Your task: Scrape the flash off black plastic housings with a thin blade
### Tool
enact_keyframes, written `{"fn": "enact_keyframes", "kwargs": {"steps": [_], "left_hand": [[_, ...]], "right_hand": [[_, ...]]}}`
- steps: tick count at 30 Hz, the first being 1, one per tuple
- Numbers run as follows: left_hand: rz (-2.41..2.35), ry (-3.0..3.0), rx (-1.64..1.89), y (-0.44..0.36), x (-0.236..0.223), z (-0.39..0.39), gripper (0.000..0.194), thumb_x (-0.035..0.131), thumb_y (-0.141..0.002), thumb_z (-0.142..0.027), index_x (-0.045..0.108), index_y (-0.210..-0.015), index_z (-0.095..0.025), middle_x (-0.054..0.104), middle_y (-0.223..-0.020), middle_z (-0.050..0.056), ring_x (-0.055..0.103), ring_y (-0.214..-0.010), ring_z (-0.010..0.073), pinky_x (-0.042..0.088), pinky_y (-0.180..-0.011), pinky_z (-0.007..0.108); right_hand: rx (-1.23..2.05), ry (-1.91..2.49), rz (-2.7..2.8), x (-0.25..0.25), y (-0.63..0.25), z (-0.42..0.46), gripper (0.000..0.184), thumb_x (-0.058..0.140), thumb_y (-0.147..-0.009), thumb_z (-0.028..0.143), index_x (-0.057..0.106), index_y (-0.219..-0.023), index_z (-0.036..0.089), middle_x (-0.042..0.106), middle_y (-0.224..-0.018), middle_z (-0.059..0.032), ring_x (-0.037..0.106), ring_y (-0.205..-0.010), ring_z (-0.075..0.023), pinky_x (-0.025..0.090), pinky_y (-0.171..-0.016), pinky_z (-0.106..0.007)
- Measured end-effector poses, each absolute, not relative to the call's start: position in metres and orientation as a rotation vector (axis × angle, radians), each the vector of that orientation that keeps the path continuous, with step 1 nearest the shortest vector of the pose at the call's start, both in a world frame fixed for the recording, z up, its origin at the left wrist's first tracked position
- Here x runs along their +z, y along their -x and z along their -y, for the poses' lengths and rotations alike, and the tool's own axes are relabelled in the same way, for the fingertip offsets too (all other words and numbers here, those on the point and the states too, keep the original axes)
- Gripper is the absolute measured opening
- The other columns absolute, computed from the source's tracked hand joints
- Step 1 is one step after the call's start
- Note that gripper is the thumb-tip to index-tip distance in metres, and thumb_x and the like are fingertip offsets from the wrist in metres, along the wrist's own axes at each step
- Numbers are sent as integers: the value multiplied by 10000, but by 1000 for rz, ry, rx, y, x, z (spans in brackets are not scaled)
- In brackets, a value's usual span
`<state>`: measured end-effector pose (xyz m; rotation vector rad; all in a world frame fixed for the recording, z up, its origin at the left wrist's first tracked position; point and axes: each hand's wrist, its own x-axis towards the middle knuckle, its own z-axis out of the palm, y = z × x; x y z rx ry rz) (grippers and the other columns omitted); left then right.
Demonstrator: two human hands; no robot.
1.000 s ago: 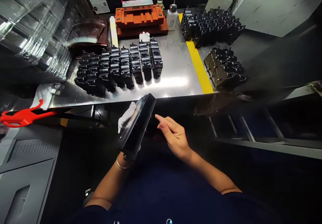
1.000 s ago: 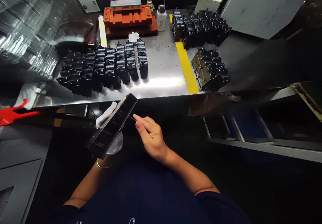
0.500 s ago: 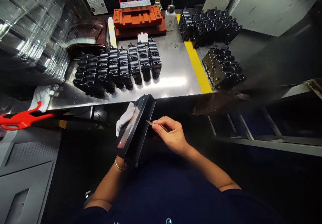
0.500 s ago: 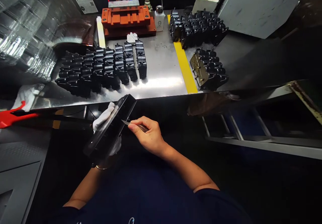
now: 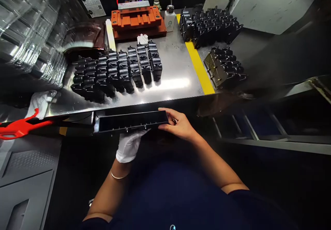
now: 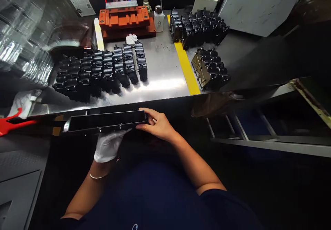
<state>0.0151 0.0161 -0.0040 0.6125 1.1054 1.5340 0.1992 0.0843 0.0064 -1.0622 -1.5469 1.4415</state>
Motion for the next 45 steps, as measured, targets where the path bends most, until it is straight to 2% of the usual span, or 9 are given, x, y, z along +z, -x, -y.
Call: {"fn": "enact_keyframes", "kwargs": {"steps": [4, 8, 14, 18, 25, 29, 34, 39, 45], "left_hand": [[-940, -446, 1494, -23, 10, -26, 130, 770, -712, -323, 707, -814, -272, 752, -958, 5, 678, -1034, 257, 580, -881, 493], [-997, -277, 1649, -36, 26, -45, 163, 762, -724, -320, 697, -859, -255, 740, -997, -15, 666, -1047, 193, 550, -920, 348], [-1178, -437, 1983, -52, 38, -54, 244, 731, -751, -238, 677, -984, -290, 707, -1098, -41, 653, -1075, 185, 524, -962, 361], [-1275, -535, 2120, -60, 36, -48, 394, 745, -730, -173, 643, -1073, -335, 659, -1214, -56, 612, -1162, 200, 510, -996, 378], [-1326, -670, 2098, -59, 41, -38, 520, 790, -676, -174, 604, -1136, -327, 641, -1230, -25, 567, -1226, 216, 468, -1056, 422], [-1159, -559, 2111, -39, 60, -32, 242, 651, -811, -342, 652, -1053, -344, 656, -1199, -54, 512, -1286, 226, 477, -1055, 452], [-1158, -468, 1963, -25, 62, -33, 149, 697, -753, -323, 675, -899, -310, 694, -1107, -67, 549, -1243, 216, 468, -1057, 419], [-1144, -388, 1928, -37, 46, -33, 215, 733, -731, -288, 666, -933, -316, 705, -1064, -75, 608, -1159, 188, 473, -1048, 404], [-1087, -474, 1883, -39, 55, -23, 329, 738, -719, -245, 647, -1019, -347, 679, -1100, -56, 609, -1133, 216, 522, -979, 458]], "right_hand": [[1273, 1036, 1628, 12, -193, -76, 419, 782, -701, 441, 685, -1025, 194, 663, -797, -5, 594, -664, -131, 493, -628, -258], [1026, 1136, 1724, 10, -180, -67, 453, 719, -763, 492, 634, -1118, 223, 690, -988, -55, 657, -829, -186, 513, -757, -293], [1049, 1306, 1666, 17, -179, -53, 292, 448, -946, 418, 541, -1134, 214, 621, -789, 1, 612, -684, -143, 484, -675, -278], [1108, 1208, 1565, 21, -173, -45, 182, 513, -922, 382, 576, -920, 211, 623, -774, 2, 573, -640, -119, 468, -611, -250], [1096, 1240, 1418, -4, -167, -48, 220, 548, -898, 411, 597, -882, 197, 635, -793, -13, 556, -618, -107, 448, -549, -233], [1071, 1366, 1297, -34, -184, -54, 294, 551, -873, 461, 568, -769, 186, 577, -667, 19, 528, -598, -105, 450, -568, -234], [1055, 1133, 1486, -13, -196, -54, 169, 557, -903, 353, 624, -877, 200, 624, -728, -1, 557, -621, -108, 466, -580, -242], [847, 758, 1800, 32, -193, -55, 89, 601, -875, 209, 670, -930, 222, 689, -810, -38, 627, -743, -153, 524, -676, -296], [739, 860, 1806, 25, -194, -68, 101, 594, -884, 212, 684, -929, 217, 693, -815, -48, 636, -739, -154, 531, -654, -292]]}}
